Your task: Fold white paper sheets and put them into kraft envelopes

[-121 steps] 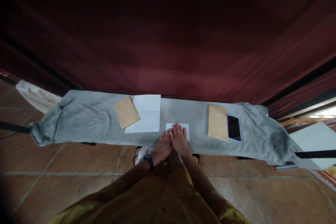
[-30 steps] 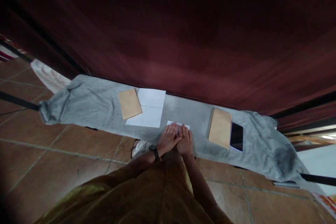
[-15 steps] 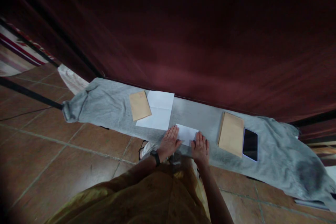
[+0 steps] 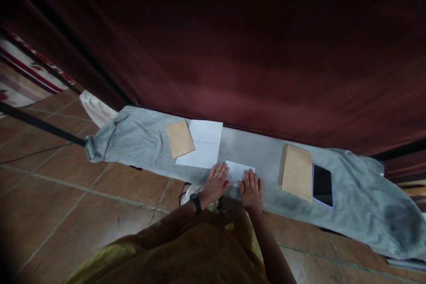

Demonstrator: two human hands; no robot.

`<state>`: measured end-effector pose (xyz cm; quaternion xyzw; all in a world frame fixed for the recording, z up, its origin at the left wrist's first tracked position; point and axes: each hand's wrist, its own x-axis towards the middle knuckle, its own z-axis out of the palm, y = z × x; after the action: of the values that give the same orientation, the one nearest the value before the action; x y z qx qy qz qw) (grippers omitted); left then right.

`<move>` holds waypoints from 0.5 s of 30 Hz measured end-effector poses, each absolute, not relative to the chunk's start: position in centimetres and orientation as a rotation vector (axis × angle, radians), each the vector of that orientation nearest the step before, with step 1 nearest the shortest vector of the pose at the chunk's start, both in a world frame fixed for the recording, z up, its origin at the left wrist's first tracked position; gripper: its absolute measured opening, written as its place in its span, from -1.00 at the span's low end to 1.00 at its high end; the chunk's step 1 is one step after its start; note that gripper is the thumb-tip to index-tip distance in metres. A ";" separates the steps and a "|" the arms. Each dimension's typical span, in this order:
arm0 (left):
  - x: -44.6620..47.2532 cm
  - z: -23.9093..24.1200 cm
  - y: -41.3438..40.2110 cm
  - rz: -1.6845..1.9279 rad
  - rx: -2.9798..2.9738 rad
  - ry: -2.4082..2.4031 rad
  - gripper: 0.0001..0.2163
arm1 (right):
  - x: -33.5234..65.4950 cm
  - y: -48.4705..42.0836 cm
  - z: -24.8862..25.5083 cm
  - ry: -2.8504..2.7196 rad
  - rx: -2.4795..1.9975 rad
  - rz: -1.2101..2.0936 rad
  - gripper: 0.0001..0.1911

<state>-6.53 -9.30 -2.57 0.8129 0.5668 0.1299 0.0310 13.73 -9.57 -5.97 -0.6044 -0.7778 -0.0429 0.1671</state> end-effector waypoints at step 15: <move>-27.5 0.6 -2.3 0.536 1.162 2.714 -0.30 | 13.8 -9.5 -6.7 -2.168 -1.691 -0.138 -0.41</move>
<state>-27.48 -2.30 0.60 0.3864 0.9023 0.1780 0.0702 13.81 -9.53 -6.67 -0.6027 -0.7727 -0.0492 0.1930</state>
